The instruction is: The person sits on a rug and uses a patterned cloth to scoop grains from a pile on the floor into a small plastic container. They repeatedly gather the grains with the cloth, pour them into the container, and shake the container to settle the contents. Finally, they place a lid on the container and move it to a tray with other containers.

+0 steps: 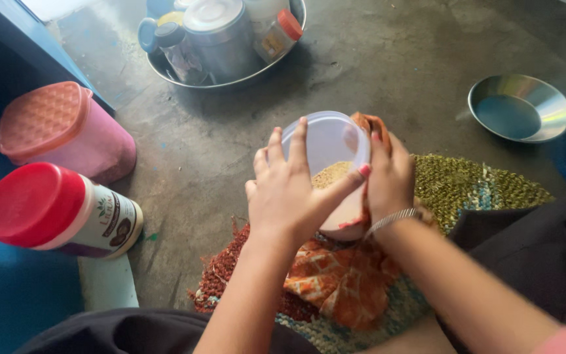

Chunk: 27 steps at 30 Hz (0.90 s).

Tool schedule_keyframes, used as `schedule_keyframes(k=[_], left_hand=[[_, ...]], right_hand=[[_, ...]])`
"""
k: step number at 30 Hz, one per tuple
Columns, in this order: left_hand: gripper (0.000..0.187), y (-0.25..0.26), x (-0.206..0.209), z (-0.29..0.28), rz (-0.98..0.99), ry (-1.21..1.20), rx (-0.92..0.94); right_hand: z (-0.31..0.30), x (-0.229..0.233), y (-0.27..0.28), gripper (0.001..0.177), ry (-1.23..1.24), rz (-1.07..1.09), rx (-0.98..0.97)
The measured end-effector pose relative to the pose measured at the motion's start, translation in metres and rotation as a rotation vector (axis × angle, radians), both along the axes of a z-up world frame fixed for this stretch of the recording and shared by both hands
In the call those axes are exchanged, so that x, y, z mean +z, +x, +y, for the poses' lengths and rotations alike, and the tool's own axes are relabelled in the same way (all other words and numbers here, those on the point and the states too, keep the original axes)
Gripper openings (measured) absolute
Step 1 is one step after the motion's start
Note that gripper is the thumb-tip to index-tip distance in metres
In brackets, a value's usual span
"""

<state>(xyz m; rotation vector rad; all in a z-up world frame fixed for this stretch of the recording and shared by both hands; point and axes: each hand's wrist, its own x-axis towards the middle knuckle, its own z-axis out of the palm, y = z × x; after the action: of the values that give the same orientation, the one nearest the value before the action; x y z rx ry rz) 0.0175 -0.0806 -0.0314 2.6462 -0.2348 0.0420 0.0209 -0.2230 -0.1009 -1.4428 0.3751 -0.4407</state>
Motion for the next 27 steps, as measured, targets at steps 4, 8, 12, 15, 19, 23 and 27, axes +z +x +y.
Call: schedule_keyframes(k=[4,8,12,15,19,23,27], left_hand=[[0.113,-0.008,0.001,0.001,0.046,-0.002,0.064],[0.112,-0.012,0.001,0.003,0.061,-0.037,0.087],[0.109,-0.014,-0.004,0.012,-0.033,-0.077,0.06],[0.107,-0.007,-0.01,0.014,-0.142,-0.126,0.051],[0.106,0.001,-0.016,0.015,-0.156,-0.149,0.072],[0.103,0.004,-0.019,0.017,-0.187,-0.154,0.046],[0.102,0.007,-0.021,0.015,-0.187,-0.192,0.075]], right_hand=[[0.037,0.011,-0.066,0.062,-0.046,-0.009,0.009],[0.084,0.016,-0.132,0.067,-0.217,-0.033,0.076],[0.082,0.008,-0.116,0.059,-0.423,-0.203,0.063],[0.052,0.011,-0.081,0.059,-0.303,0.037,0.028],[0.018,0.017,-0.027,0.045,-0.044,-0.239,0.18],[-0.017,-0.001,0.026,0.037,-0.011,-0.111,0.283],[-0.042,-0.055,0.058,0.038,-0.132,-0.085,0.313]])
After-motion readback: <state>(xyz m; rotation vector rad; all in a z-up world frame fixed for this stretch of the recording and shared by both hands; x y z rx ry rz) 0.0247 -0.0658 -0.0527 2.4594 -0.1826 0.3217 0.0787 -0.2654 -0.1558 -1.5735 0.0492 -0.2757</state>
